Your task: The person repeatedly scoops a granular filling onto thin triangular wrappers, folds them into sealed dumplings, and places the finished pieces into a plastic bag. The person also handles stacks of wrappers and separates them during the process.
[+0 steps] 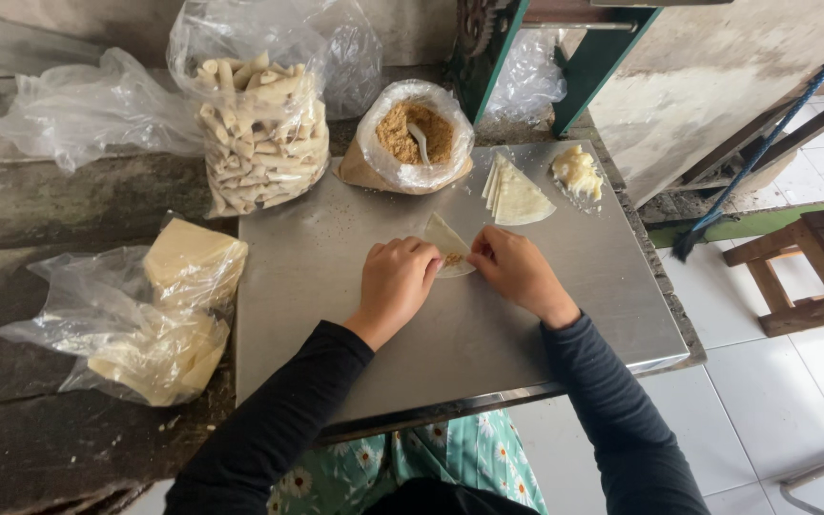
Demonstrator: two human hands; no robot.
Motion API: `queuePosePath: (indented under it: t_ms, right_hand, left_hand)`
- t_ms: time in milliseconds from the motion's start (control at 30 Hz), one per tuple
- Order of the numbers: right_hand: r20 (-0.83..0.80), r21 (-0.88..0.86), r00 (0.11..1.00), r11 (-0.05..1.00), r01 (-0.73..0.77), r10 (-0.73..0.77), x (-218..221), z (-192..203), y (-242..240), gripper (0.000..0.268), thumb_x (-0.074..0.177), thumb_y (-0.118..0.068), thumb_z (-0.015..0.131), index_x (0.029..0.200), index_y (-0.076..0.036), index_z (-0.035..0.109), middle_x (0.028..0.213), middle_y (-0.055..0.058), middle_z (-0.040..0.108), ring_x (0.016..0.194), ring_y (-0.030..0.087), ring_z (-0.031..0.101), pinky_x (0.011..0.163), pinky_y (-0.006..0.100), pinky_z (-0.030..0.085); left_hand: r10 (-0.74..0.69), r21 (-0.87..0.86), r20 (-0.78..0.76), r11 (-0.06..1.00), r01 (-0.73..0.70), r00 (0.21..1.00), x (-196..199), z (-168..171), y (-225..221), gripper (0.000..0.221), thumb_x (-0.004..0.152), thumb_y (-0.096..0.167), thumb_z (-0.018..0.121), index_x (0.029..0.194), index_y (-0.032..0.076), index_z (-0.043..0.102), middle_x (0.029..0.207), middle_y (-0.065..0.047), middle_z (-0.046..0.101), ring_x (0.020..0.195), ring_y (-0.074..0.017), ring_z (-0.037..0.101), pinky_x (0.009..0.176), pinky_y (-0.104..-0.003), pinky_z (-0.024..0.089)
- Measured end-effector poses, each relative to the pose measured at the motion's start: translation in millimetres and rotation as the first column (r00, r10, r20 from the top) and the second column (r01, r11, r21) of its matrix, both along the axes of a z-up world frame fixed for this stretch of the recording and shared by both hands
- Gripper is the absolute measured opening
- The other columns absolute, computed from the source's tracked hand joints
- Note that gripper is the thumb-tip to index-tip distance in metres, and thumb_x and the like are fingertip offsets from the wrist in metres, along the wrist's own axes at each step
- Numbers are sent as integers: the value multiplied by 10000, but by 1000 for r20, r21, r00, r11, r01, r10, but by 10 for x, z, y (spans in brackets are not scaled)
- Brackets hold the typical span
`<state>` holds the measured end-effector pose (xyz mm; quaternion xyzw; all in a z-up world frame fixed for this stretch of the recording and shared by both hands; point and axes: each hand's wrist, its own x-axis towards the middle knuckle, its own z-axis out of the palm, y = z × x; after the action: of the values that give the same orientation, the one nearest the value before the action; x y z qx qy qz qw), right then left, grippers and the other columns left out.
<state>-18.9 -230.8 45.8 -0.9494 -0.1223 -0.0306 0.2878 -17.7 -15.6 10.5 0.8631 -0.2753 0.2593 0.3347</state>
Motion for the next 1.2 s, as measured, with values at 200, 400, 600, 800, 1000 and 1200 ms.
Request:
queuePosePath:
  t_ms: [200,400,600,800,1000,1200]
  right_hand:
    - [4,-116,999,993,34,-34,-16,-31,-29,256,889,-285,712,898,-39,638,885,136,709,832,349,691,708,448,520]
    - [11,-124,997,989,75,-74,11,-80,-2,199,942,-258,655,931,-60,635,944,137,698,867,374,673,735,464,517]
    - [-12,-138,999,990,31,-33,1,-58,-7,200,911,-242,667,929,-49,621,937,142,688,855,379,668,722,469,510]
    - [64,54,998,998,-29,26,8,-23,52,155,939,-163,663,944,-18,610,860,152,687,773,327,665,685,409,512]
    - [83,265,995,961,-78,58,-28,9,180,106,978,-88,634,1040,-6,658,849,108,708,715,191,663,661,314,526]
    - [109,248,989,961,-125,101,-32,-37,235,173,910,-56,706,1072,-6,673,851,102,712,720,159,678,667,298,540]
  left_hand:
    - [-117,174,155,981,90,981,36,-7,91,20,897,151,715,890,132,719,843,-9,683,780,-214,651,756,-383,427]
    - [-98,219,176,974,58,979,42,-55,81,29,891,161,722,912,144,710,840,19,666,812,-177,652,779,-373,418]
    - [-97,246,194,968,48,976,29,-92,98,104,890,177,735,984,134,720,879,22,667,837,-162,639,852,-370,422]
    - [-93,256,192,966,42,977,11,-107,95,129,867,198,742,970,123,720,911,20,688,861,-166,648,891,-385,414]
    - [-106,281,147,958,61,983,3,-100,106,133,869,212,756,965,127,720,940,16,702,873,-167,651,915,-390,400]
    - [-117,269,118,960,81,986,13,-97,119,121,869,224,752,930,131,704,945,16,704,882,-169,653,918,-396,394]
